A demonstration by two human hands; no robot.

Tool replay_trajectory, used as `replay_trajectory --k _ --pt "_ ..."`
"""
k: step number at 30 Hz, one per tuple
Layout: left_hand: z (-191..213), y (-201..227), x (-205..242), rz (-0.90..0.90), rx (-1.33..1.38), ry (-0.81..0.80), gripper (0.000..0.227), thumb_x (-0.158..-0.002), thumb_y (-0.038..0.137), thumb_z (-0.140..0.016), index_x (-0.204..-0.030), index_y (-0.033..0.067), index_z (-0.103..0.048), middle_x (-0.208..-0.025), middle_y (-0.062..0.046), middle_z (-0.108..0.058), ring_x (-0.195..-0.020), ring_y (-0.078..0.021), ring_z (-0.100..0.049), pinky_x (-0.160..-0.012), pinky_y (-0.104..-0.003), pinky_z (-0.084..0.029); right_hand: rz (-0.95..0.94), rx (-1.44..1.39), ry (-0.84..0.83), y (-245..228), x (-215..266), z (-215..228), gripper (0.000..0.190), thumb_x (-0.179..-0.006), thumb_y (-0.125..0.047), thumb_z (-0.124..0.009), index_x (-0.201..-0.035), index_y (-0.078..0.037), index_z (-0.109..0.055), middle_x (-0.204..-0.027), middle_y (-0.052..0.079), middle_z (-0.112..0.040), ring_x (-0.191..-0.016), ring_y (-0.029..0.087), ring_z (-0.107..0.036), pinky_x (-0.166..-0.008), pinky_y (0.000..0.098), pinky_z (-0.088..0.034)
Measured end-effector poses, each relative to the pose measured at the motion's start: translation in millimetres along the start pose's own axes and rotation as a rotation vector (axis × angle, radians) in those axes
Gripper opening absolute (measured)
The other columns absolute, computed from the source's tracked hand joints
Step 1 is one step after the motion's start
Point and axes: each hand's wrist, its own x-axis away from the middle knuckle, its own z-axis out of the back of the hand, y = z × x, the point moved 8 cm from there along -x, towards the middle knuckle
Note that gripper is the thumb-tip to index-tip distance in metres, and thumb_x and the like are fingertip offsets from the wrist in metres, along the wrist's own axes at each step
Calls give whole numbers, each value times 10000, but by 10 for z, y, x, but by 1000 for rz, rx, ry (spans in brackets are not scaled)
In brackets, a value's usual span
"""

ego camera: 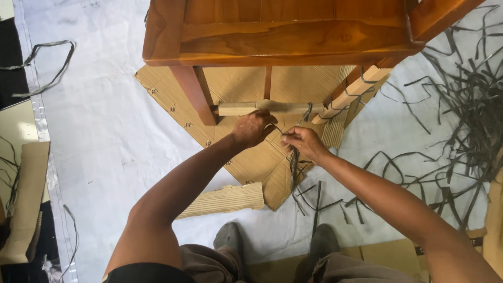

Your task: Wrapping the legs of a wooden chair with protective cardboard and plastic ties.

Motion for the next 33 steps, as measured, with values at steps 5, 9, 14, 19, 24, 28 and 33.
replay_trajectory --k 5,9,14,19,24,28,33 --pt "-17 -294 -195 41 -222 160 360 -938 336 -697 -1276 232 -630 -1185 -15 -587 -1098 -245 -624 -851 -387 -574 -270 -37 10 589 48 220 216 -948 -180 -699 -1077 -10 -664 -749 141 -757 -587 186 -737 -505 239 -517" --pt "-153 -441 -390 59 -170 117 379 -940 306 -699 -1281 145 -654 -1239 -57 -593 -1191 -273 -575 -931 -410 -537 -377 -67 42 986 7 294 215 -912 -189 -686 -1072 -51 -646 -765 126 -755 -593 172 -730 -484 220 -459" --pt "-405 -559 -587 -111 -234 184 309 -1006 445 -581 -1185 206 -663 -1198 -12 -608 -1300 -246 -532 -1077 -440 -458 -346 -139 178 936 -318 311 346 -983 -241 -664 -1275 -67 -602 -921 155 -774 -673 187 -746 -532 258 -491" --pt "-280 -546 -621 -21 -3 60 354 -1000 409 -616 -1242 152 -592 -1298 -48 -584 -1464 -280 -396 -1166 -585 -360 -336 -222 222 708 -580 237 342 -1003 -265 -639 -1312 -127 -596 -995 140 -783 -698 152 -738 -570 212 -518" --pt "-193 -581 -694 50 88 128 297 -1073 427 -521 -1124 155 -629 -1317 -64 -578 -1425 -325 -420 -1118 -590 -411 -307 -253 286 588 -744 178 339 -993 -255 -641 -1291 -97 -608 -1022 155 -789 -657 133 -710 -558 214 -474" --pt "-191 -643 -718 147 97 169 367 -1037 473 -554 -1184 147 -636 -1390 -57 -551 -1417 -341 -435 -1108 -572 -441 -275 -267 326 846 -967 240 327 -971 -285 -700 -1211 -100 -579 -1012 152 -787 -632 119 -708 -519 211 -447" --pt "-149 -593 -771 289 21 79 448 -1002 508 -545 -1272 176 -677 -1466 -12 -501 -1454 -326 -367 -1151 -570 -409 -246 -236 341 974 -1126 249 303 -968 -275 -711 -1135 -37 -624 -991 159 -787 -630 147 -721 -505 235 -443"
